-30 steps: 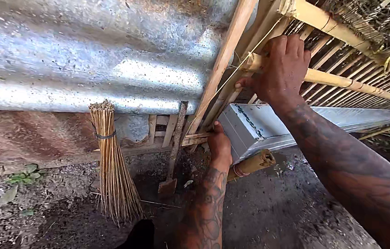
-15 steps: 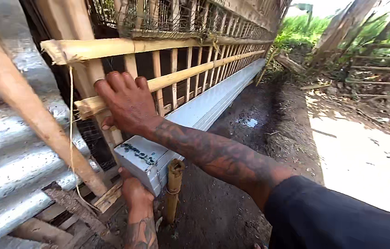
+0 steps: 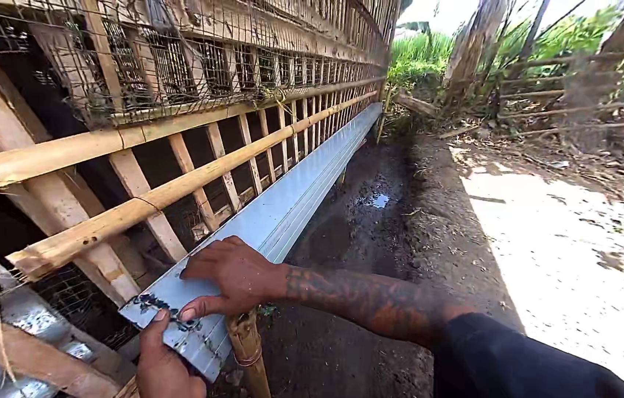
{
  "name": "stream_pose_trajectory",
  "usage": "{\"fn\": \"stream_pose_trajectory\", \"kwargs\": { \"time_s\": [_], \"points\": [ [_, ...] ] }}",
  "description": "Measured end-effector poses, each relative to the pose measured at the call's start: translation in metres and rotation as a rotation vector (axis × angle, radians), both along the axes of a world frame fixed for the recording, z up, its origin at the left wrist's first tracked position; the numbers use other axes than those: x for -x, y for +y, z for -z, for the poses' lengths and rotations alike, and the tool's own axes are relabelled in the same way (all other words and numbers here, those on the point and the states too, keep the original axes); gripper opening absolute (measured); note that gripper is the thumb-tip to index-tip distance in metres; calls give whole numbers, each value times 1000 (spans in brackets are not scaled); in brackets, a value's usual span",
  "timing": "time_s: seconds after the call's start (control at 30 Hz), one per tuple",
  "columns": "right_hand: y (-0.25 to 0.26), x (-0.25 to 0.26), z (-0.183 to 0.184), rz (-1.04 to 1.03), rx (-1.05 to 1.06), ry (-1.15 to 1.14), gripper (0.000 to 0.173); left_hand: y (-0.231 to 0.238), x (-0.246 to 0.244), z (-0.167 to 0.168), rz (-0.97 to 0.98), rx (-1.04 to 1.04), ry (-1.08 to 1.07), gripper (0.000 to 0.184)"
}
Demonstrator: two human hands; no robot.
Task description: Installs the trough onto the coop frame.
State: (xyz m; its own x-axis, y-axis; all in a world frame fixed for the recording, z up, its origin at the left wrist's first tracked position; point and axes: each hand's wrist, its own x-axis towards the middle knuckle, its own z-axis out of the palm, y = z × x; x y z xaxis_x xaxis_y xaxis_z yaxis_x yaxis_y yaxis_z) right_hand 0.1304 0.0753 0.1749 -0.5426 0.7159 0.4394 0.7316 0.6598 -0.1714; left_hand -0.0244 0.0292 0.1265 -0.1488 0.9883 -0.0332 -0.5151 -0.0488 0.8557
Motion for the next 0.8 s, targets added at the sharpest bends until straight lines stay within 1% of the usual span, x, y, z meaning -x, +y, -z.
{"fn": "stream_pose_trajectory", "kwargs": {
  "time_s": [0.07,0.13,0.3,0.4,0.53,0.63,0.7,0.8],
  "points": [
    [-2,3,5,-2,-38,-52,69,6,1,9,5,-86,-35,23],
    [-4,8,12,18,-49,-65,67,10,1,17,2,-149,-52,23],
    [-9,9,8,7,-11,-89,68,8,4,19,48,-156,-62,25],
    [-8,7,11,-7,-10,-96,71,8,0,20,28,-181,-88,27],
    [-10,9,5,-33,78,-86,69,2,2,13,-5,-126,19,26],
    [-13,3,-9,-111,163,91,62,1,6,9,2,-32,93,27],
    [-16,1,-13,-113,158,177,61,-2,4,5,-2,-26,85,29],
    [-20,4,-4,-61,143,102,65,-2,3,4,-19,-41,62,23]
  ]
}}
